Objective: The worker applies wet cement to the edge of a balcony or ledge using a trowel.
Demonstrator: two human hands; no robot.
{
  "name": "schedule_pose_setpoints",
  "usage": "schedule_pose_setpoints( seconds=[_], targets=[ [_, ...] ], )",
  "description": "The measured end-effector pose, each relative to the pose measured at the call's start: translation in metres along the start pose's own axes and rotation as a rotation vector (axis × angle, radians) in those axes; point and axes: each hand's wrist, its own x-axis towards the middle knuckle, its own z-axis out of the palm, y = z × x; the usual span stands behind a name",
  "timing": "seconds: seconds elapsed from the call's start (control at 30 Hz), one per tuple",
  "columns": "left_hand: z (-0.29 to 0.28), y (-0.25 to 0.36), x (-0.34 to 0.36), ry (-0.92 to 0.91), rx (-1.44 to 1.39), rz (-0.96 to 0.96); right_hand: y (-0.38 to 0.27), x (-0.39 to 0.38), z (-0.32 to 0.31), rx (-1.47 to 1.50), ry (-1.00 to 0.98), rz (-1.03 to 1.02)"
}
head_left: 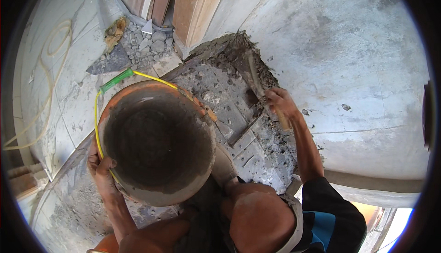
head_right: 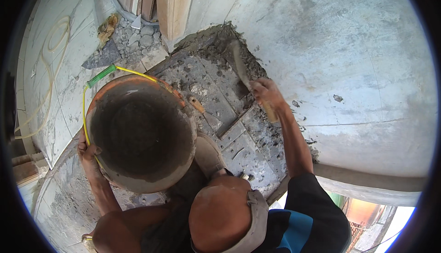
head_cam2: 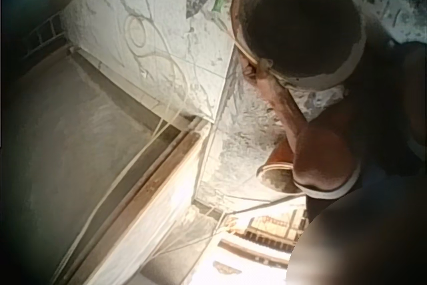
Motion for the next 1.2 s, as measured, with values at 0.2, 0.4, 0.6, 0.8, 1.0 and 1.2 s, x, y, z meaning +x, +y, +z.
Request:
schedule_pose_setpoints(
  seconds=[0.2,0.4,0.6,0.8,1.0,1.2],
  targets=[
    [0.035,0.018,-0.020,-0.064,-0.074,0.007,-0.018,-0.100,-0.021,-0.231,0.202,-0.042],
    [0.079,0.026,-0.018,-0.235,-0.037,0.076,-0.061,-0.119,0.064,-0.721,-0.309,-0.605],
    [0.071,0.026,-0.006,-0.285,0.074,0.018,-0.034,-0.075,0.191,-1.164,-0.002,-1.101],
    [0.063,0.037,0.002,-0.180,0.175,0.034,-0.041,-0.096,0.183,-1.115,-0.231,-1.358],
    [0.081,0.037,0.008,-0.232,0.195,0.055,-0.056,-0.067,0.205,-1.205,0.173,-1.326],
    [0.084,0.042,-0.005,-0.122,0.187,0.110,-0.013,-0.101,0.183,-1.155,-0.101,-1.488]
  ],
)
